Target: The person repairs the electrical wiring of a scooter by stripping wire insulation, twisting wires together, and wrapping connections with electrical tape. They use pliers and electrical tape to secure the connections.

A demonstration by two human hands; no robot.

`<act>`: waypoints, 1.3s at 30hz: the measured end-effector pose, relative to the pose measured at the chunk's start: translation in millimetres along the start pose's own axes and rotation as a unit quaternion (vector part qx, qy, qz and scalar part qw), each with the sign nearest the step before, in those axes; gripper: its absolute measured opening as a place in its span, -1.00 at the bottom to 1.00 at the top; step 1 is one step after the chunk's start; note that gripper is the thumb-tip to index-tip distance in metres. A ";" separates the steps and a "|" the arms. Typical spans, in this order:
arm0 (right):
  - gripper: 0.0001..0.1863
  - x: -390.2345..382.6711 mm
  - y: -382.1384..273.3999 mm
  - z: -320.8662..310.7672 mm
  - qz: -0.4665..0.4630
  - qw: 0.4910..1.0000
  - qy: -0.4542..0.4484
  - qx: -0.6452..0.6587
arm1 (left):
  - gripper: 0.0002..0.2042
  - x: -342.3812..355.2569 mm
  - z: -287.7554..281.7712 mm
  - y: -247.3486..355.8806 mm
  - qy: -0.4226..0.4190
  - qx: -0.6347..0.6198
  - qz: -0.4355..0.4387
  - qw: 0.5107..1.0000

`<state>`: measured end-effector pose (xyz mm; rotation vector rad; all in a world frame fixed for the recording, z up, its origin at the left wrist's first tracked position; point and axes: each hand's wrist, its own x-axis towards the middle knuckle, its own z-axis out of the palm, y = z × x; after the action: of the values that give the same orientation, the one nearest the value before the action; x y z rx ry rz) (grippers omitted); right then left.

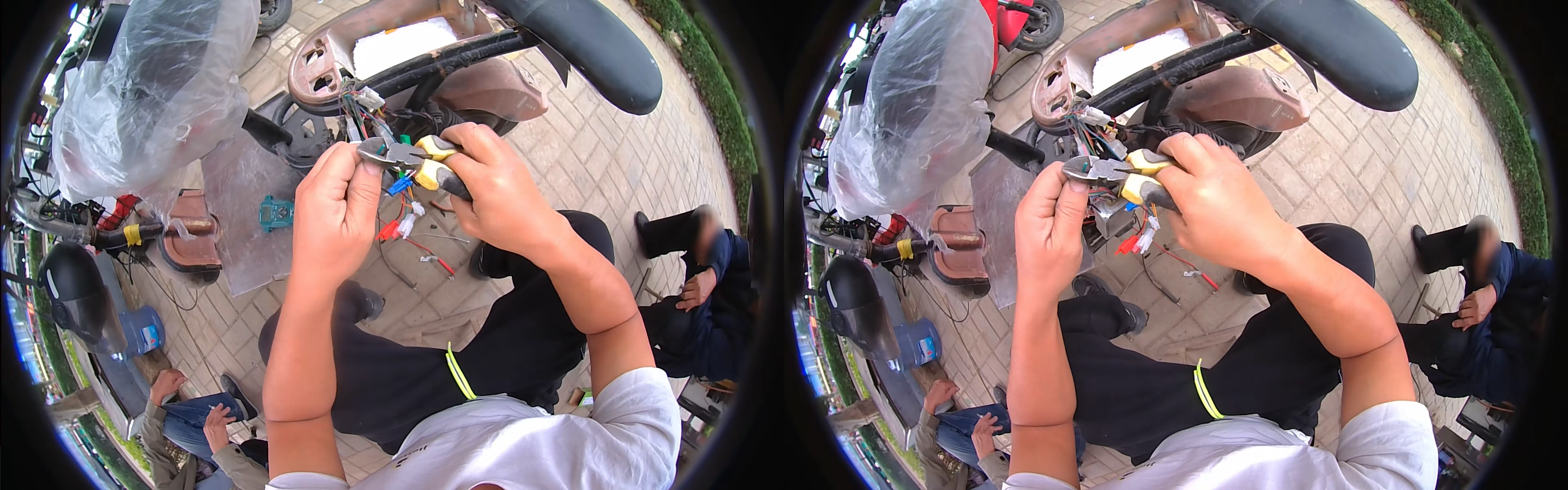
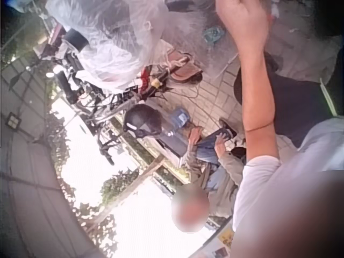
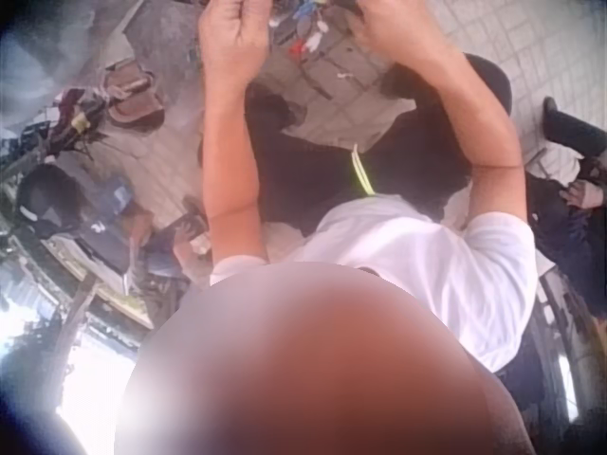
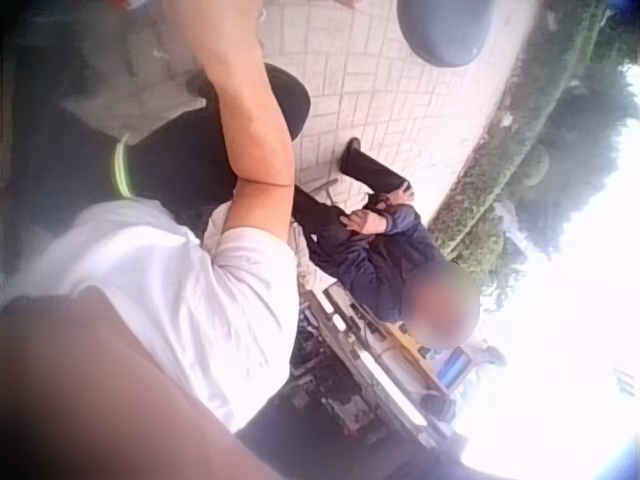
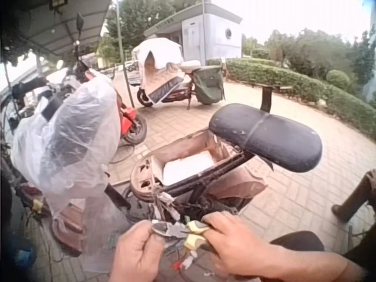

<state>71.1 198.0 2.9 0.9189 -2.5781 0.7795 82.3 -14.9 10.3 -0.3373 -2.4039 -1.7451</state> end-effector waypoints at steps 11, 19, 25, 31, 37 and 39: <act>-0.68 1.5 10.0 -1.7 0.209 0.701 -0.257 0.631 | -0.81 10.8 -11.9 12.2 -0.040 -0.141 -0.028 0.989; -0.70 -4.7 10.4 3.7 0.117 0.366 -0.130 0.914 | -0.82 6.4 -22.4 1.2 -0.032 -0.258 -0.014 0.966; -0.82 10.3 1.4 -39.9 0.131 0.513 -0.031 0.848 | -0.84 4.9 -13.7 -12.1 0.057 -0.173 -0.018 0.983; -0.69 143.1 -61.9 -94.6 -0.047 0.990 0.058 0.121 | -0.83 -2.3 -18.4 -38.4 0.079 -0.119 -0.009 0.990; -0.69 275.4 -97.7 -108.0 -0.054 0.994 0.019 -0.097 | -0.84 8.1 -9.4 -23.3 0.087 -0.047 -0.003 0.995; -0.69 279.8 -85.5 -113.9 -0.061 0.986 0.021 -0.153 | -0.85 10.3 -4.6 -39.1 0.117 0.025 0.050 0.992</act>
<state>-73.4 70.7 250.9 0.9391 -2.4844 0.3512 61.9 -30.0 -21.5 -0.2272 -2.2213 -1.5837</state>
